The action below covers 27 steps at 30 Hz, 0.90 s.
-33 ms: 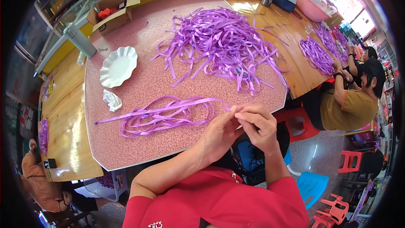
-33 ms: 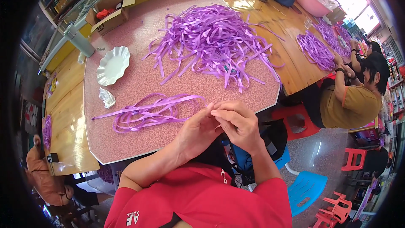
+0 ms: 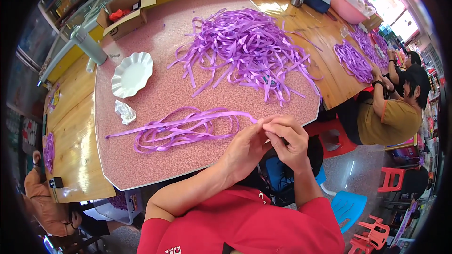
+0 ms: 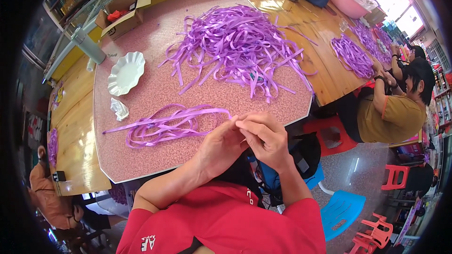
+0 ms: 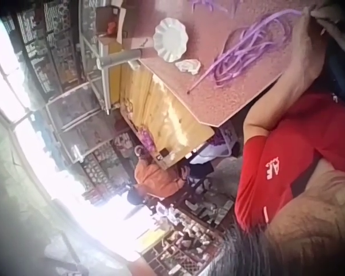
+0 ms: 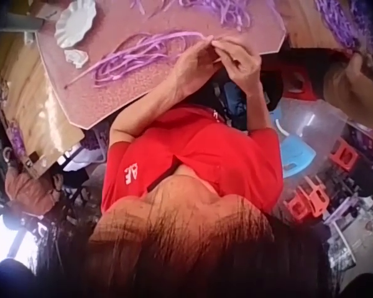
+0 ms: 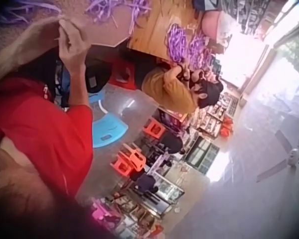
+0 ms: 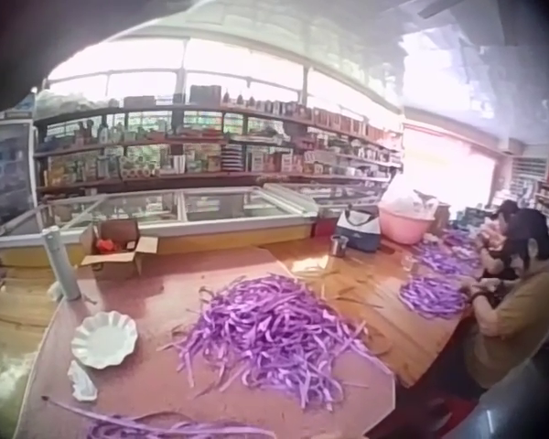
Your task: Braiding or organizing purple ribbons at a workshop table.
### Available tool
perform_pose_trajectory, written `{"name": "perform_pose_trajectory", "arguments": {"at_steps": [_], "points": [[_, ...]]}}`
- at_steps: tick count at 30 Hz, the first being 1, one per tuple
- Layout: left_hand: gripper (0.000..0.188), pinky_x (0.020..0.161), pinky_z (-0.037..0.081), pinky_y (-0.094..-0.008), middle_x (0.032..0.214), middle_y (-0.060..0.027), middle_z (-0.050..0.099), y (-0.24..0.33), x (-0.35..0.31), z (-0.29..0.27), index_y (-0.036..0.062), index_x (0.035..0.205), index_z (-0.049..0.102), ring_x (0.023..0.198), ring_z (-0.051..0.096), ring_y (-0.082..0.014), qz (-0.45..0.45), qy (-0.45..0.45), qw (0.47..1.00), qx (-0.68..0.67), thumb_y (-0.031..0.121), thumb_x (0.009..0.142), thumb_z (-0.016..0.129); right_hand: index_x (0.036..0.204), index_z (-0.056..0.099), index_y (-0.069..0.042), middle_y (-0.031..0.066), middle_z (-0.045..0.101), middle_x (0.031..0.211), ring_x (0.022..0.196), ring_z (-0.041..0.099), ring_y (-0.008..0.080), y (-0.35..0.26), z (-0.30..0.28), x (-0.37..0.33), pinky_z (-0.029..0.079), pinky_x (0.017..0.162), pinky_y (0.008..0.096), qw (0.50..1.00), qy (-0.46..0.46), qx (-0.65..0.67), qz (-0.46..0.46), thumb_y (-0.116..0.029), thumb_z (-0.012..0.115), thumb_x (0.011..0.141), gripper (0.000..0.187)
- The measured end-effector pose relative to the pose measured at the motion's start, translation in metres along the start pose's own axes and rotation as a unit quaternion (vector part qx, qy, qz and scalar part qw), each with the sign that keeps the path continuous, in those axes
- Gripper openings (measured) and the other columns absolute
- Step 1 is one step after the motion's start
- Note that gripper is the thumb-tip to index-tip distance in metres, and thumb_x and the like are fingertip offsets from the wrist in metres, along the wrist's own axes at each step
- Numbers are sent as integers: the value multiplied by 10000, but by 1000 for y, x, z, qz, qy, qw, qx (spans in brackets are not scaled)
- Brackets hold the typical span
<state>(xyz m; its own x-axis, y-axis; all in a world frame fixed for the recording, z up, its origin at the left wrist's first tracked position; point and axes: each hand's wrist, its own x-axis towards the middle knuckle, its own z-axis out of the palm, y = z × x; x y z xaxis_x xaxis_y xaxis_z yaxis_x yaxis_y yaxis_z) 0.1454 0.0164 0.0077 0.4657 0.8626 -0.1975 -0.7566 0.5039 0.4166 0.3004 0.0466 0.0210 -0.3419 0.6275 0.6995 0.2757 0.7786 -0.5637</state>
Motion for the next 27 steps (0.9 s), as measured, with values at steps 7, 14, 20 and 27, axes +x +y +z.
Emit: {"name": "perform_pose_trajectory", "arguments": {"at_steps": [7,14,20,27], "points": [[577,1182,316,-368,1489,-115,498,3,0,12,-24,1491,428,1354,463,-215,51,-49,997,-43,275,1000,374,1054,708,-9,109,686,968,834,664,238,-10,33,-14,529,709,312,991,115,-2,61,82,751,825,250],[631,1214,280,-369,1581,-119,397,11,1,13,-28,1521,381,1426,395,-244,101,-50,993,-45,274,968,345,1041,713,-38,116,674,1014,867,644,253,-4,42,-10,521,739,341,995,92,-17,-18,52,776,801,264],[642,1213,268,-358,1560,-128,413,8,1,8,-25,1542,344,1441,373,-227,115,-87,989,-30,295,986,333,1058,716,-58,98,645,978,827,610,237,-3,38,-4,488,686,324,995,77,-37,-45,8,807,774,305],[651,1180,313,-368,1514,-128,460,0,-3,11,-29,1520,379,1392,428,-213,107,-21,991,83,443,1073,350,1053,708,-33,106,643,972,835,613,240,0,43,-15,498,726,327,994,107,-28,-24,48,759,815,257]]}}
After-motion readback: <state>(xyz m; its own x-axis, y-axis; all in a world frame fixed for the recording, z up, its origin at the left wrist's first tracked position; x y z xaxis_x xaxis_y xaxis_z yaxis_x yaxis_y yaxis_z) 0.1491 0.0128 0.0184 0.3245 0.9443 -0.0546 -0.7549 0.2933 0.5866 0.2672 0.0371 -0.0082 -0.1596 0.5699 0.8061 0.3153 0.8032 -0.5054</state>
